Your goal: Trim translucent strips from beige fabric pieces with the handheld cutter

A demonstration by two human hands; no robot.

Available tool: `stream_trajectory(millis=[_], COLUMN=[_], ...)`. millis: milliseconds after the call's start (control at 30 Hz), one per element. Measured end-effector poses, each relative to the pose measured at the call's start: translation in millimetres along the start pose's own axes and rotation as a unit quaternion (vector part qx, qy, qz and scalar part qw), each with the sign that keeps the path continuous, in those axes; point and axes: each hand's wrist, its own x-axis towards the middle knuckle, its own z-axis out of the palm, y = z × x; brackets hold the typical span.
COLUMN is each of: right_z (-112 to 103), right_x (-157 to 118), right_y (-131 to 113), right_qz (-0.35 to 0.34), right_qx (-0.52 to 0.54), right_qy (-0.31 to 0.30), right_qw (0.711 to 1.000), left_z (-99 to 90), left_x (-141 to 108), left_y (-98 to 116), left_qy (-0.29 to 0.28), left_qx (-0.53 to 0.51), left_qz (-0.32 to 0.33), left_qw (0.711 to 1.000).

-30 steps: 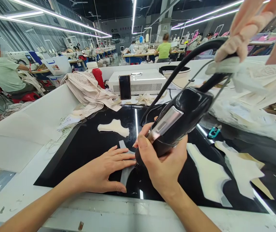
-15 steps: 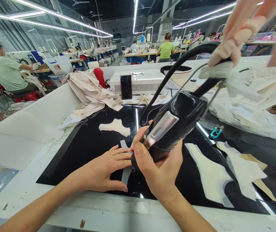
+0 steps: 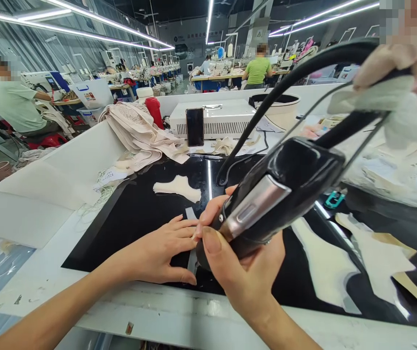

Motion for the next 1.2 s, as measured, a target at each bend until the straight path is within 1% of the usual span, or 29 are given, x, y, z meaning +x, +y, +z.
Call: stream_trajectory(millis=[233, 467, 600, 700, 900, 967, 1067, 1133, 1200], right_z=[-1.8, -0.7, -0.7, -0.4, -1.8, -5.1, -12.8, -19.1, -26.0], right_x=[1.8, 2.6, -2.6, -6.4, -6.9, -5.0, -0.1, 4.8, 11.2], right_y=[2.7, 2.7, -2.4, -3.7, -2.1, -3.1, -6.7, -9.7, -12.1], right_qz=[-0.003, 0.002, 0.008, 0.002, 0.021, 0.018, 0.01, 0.005, 0.002], right_qx=[-0.012, -0.021, 0.004, -0.006, -0.024, -0.023, -0.036, -0.048, -0.061], right_qy=[0.022, 0.017, -0.01, -0.025, -0.012, -0.018, -0.011, 0.008, 0.032], right_qw=[1.0, 1.0, 1.0, 1.0, 0.999, 0.999, 0.999, 0.999, 0.998], left_z=[0.2, -0.1, -2.0, -3.0, -3.1, -3.4, -4.4, -4.7, -4.2], left_x=[-0.4, -0.8, 0.7, 2.4, 1.0, -0.9, -3.2, -3.8, -3.5], left_y=[-0.8, 0.0, 0.5, 1.2, 1.9, 0.0, -5.2, -8.6, -9.9], left_qy=[0.004, -0.003, -0.009, -0.007, -0.015, -0.001, 0.05, 0.079, 0.1], left_qx=[0.0, 0.002, 0.0, -0.013, -0.019, -0.025, -0.013, 0.014, 0.037], left_qz=[-0.003, -0.004, -0.002, -0.002, -0.015, -0.026, -0.046, -0.048, -0.034], left_qw=[1.0, 1.0, 1.0, 1.0, 1.0, 0.999, 0.998, 0.996, 0.994])
